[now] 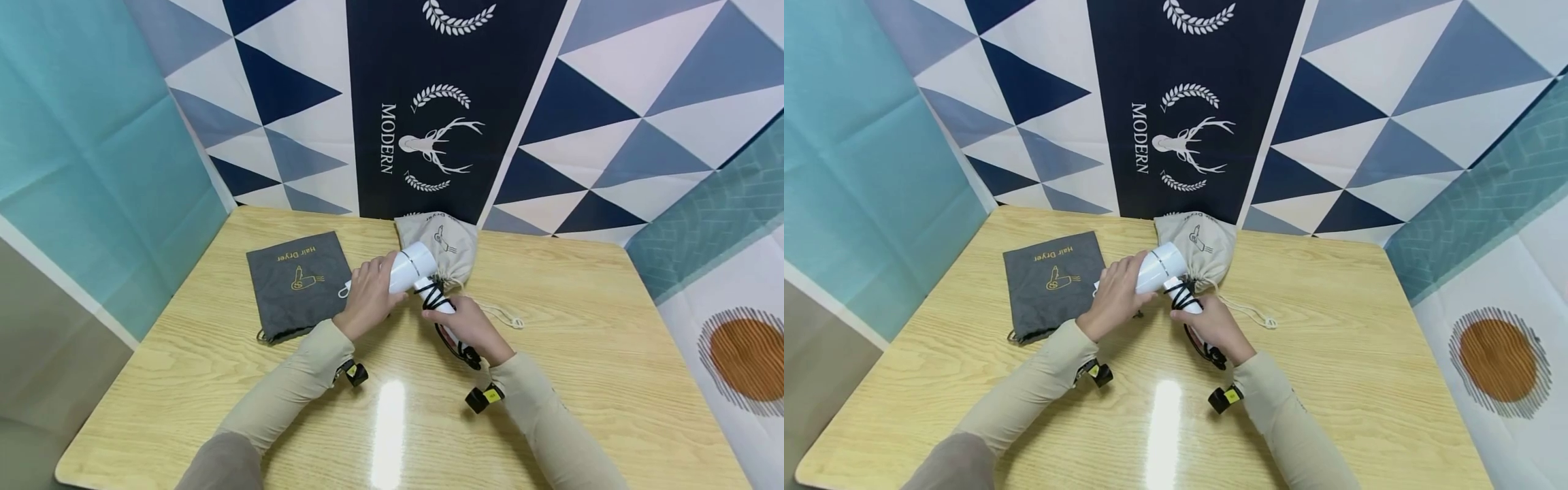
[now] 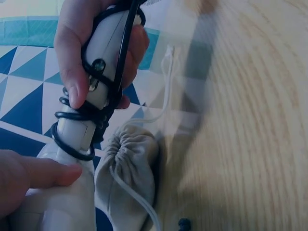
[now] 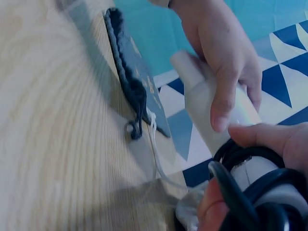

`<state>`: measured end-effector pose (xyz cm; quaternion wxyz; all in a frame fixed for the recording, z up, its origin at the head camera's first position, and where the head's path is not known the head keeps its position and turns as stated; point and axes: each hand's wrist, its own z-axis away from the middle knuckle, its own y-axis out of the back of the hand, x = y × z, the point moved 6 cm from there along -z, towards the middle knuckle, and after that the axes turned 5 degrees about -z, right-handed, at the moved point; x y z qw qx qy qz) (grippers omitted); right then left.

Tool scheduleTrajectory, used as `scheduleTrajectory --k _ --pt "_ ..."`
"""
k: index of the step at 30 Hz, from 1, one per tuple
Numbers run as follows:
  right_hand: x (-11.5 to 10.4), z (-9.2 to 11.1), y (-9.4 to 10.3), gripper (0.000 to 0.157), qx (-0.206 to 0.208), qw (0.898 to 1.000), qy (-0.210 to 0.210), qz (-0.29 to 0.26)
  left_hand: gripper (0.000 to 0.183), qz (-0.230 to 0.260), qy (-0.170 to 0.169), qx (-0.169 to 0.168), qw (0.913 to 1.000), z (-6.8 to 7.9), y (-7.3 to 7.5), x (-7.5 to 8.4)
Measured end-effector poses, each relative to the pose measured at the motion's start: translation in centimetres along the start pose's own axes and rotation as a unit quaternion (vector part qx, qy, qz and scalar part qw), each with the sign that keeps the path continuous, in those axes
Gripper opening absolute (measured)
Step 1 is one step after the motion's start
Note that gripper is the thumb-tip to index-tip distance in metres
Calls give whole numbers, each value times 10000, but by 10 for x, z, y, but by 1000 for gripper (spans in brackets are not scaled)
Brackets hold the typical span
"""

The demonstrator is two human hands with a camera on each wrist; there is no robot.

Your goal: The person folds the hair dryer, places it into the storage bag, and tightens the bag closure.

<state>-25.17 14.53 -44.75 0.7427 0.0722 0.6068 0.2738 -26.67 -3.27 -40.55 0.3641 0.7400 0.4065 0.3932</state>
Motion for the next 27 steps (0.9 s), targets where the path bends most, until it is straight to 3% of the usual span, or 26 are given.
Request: scheduleTrajectory --k 15,27 --pt "4 3 1 34 145 9999 -14 -63 74 595 363 -1132 9911 -8 -4 -6" --pt "4 11 -3 36 98 9999 -34 -44 70 1653 731 -1935 9643 -13 -2 -14"
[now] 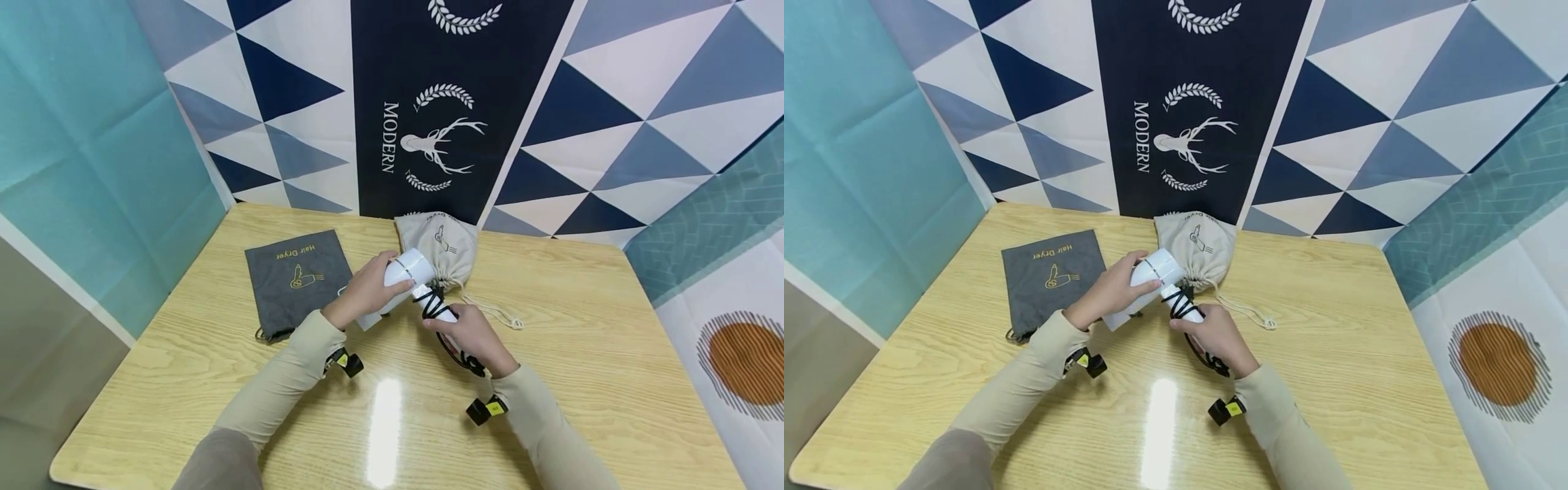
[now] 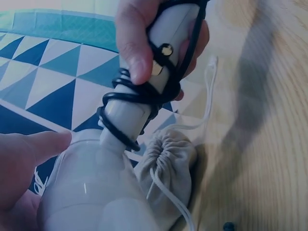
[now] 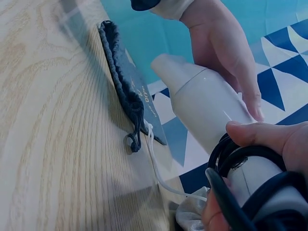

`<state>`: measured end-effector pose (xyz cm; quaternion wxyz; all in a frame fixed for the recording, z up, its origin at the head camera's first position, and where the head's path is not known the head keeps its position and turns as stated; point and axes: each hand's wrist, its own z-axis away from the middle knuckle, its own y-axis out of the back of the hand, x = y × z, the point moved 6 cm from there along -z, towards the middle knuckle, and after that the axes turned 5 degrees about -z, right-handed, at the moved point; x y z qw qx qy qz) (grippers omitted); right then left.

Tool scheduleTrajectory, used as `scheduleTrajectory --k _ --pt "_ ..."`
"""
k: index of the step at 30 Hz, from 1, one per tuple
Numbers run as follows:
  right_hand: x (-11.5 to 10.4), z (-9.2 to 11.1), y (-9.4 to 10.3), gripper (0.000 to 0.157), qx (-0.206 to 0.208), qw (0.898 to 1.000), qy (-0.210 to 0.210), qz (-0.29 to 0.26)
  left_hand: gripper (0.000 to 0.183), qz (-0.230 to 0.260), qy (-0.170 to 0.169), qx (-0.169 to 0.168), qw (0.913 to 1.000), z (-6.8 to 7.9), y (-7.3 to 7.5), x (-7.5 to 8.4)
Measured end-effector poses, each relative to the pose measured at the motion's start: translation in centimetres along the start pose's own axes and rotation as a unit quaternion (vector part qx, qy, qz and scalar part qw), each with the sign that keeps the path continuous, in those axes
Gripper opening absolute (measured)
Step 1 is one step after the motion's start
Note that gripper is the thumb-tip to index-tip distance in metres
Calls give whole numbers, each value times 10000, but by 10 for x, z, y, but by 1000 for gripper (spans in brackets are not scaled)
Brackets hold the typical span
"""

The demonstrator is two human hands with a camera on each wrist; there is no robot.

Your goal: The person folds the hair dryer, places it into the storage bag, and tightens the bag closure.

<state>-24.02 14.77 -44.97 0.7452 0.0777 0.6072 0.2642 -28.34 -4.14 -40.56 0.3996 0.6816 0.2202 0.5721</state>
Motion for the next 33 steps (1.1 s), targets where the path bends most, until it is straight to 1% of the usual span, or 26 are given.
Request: scheduleTrajectory --k 7,10,15,17,19,23,27,30,33 --pt "-3 5 0 34 181 9996 0 199 72 426 231 -503 9976 -4 4 -5" --pt "-5 8 0 36 261 9990 66 350 73 545 229 -727 9956 -7 3 -7" --pt "-7 12 -1 33 276 9982 160 515 76 734 210 -1067 9913 -7 -1 -8" --pt "-8 13 -2 32 269 9979 184 551 79 755 196 -1141 9904 -6 -3 -6" --pt "-8 14 -2 31 271 9977 209 579 80 748 185 -1173 9901 -5 -4 -5" --pt "-8 15 -2 32 247 9972 281 647 82 635 239 -1098 9916 -5 -6 -5" --pt "-10 16 -2 33 242 9951 484 832 83 685 344 -1035 9917 -6 -8 -5" --pt "-11 16 -1 35 228 9936 615 918 83 726 437 -948 9919 -7 -8 -5" --pt "-11 16 0 38 85 9938 690 868 82 737 531 -793 9927 -7 -8 -5"
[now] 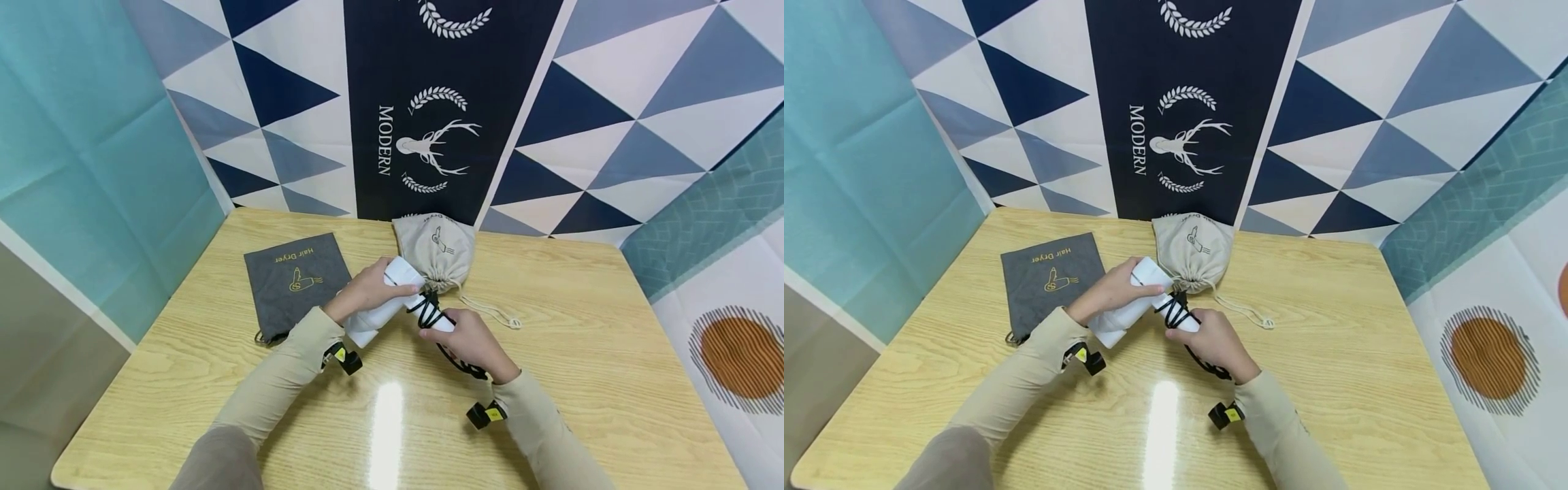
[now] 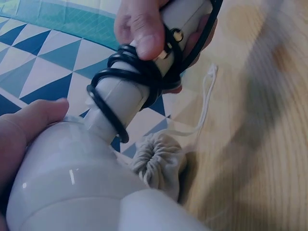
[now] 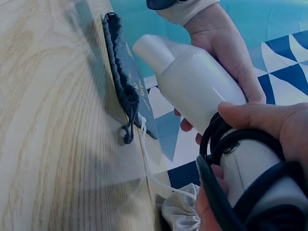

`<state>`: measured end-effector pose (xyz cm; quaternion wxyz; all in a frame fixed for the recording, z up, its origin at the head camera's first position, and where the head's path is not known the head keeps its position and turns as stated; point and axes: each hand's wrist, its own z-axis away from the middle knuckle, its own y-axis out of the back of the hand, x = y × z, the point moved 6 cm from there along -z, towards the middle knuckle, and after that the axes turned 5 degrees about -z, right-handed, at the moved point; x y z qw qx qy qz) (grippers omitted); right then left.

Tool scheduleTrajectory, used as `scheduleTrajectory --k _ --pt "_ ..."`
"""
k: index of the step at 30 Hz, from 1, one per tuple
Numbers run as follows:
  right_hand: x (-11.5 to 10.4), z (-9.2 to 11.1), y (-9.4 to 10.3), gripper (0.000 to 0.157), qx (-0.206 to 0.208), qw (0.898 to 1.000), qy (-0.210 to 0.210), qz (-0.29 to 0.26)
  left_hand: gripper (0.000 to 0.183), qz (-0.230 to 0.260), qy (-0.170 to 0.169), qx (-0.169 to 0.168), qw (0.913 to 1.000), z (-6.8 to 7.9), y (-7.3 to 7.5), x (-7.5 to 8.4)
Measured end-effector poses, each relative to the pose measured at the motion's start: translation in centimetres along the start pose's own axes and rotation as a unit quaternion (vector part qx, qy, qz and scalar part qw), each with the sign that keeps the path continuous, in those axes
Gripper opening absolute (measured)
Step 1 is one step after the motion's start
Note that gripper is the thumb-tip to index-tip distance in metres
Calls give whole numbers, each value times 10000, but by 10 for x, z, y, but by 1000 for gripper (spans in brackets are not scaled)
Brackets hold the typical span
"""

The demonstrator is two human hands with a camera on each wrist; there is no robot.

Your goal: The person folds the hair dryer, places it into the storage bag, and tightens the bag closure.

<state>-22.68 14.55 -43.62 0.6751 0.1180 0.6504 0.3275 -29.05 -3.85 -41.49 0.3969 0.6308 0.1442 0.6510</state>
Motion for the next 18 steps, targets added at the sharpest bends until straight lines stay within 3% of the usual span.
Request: scheduleTrajectory --k 10,14,18 --pt "22 -5 -2 40 -1017 9905 -343 -856 80 127 38 160 9998 -1 -5 3" --pt "23 -4 -4 50 -1116 9880 -480 -949 81 50 38 232 9997 -1 -5 4" --pt "18 -2 -7 52 -922 9888 -349 -1123 82 32 53 359 9993 -1 -3 5"
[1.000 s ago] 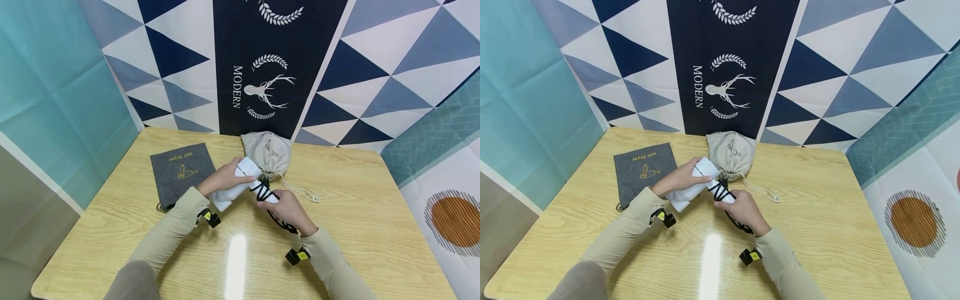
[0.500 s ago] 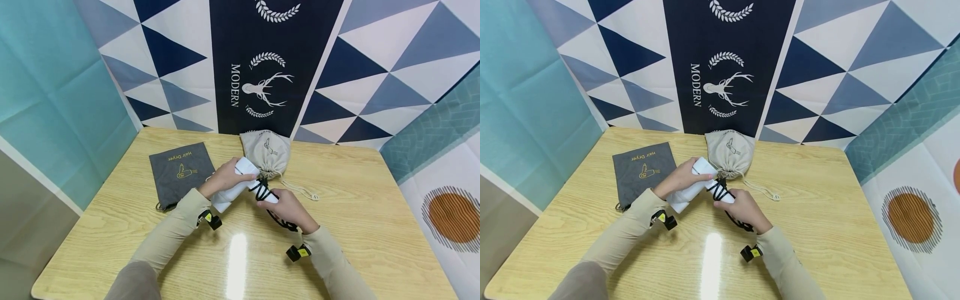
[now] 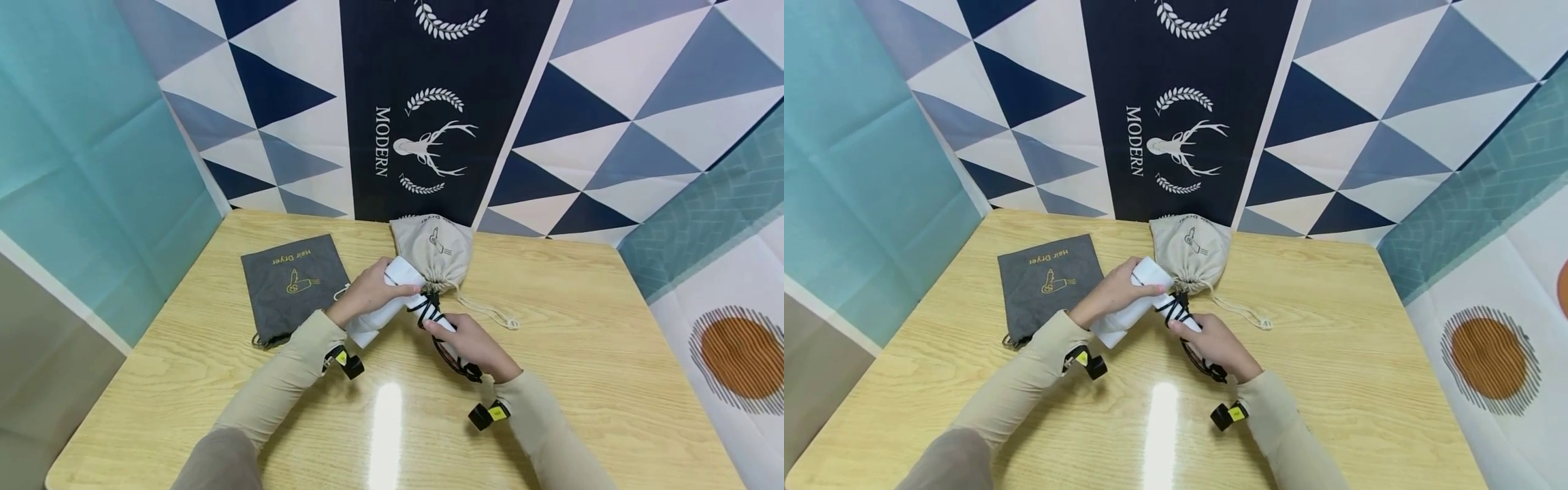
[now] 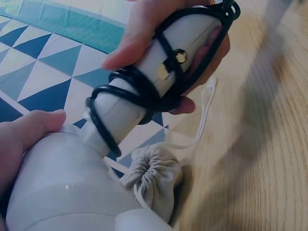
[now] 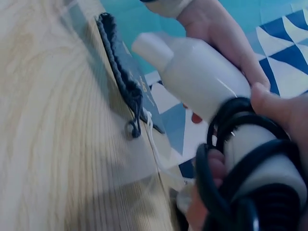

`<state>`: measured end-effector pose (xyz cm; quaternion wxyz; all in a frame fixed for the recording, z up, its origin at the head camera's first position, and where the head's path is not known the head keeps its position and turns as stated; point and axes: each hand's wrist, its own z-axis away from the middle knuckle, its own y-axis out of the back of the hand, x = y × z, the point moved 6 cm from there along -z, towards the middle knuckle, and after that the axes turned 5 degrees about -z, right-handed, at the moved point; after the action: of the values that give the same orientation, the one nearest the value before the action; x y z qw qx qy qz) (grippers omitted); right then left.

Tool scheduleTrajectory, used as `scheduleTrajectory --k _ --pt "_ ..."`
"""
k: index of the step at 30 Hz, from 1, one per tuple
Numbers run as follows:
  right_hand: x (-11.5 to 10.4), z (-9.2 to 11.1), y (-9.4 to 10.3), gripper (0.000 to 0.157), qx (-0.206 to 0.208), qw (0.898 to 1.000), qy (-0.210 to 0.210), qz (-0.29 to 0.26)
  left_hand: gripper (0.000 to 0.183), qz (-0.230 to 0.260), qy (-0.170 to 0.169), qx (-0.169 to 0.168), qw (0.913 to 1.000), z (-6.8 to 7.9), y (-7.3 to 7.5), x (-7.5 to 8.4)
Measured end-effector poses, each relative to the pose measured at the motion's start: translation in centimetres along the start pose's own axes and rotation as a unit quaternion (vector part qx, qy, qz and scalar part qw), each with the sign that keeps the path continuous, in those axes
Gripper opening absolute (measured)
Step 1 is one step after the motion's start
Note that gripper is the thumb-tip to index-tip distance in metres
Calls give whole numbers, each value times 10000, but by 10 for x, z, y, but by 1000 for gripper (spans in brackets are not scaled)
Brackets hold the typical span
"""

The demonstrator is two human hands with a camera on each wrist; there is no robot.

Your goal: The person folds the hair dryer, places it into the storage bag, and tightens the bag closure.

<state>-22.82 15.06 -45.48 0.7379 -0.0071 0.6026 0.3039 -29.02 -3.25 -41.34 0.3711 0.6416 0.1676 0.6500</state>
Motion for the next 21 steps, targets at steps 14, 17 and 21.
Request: scheduleTrajectory --k 14,17,21 --pt "-17 10 3 49 915 9957 -112 -48 77 37 127 647 9978 4 2 9" --pt "-16 10 2 49 980 9951 -148 -36 79 76 148 715 9973 5 0 7" --pt "-13 10 -1 49 947 9952 -208 -109 82 156 252 785 9965 5 -4 2"
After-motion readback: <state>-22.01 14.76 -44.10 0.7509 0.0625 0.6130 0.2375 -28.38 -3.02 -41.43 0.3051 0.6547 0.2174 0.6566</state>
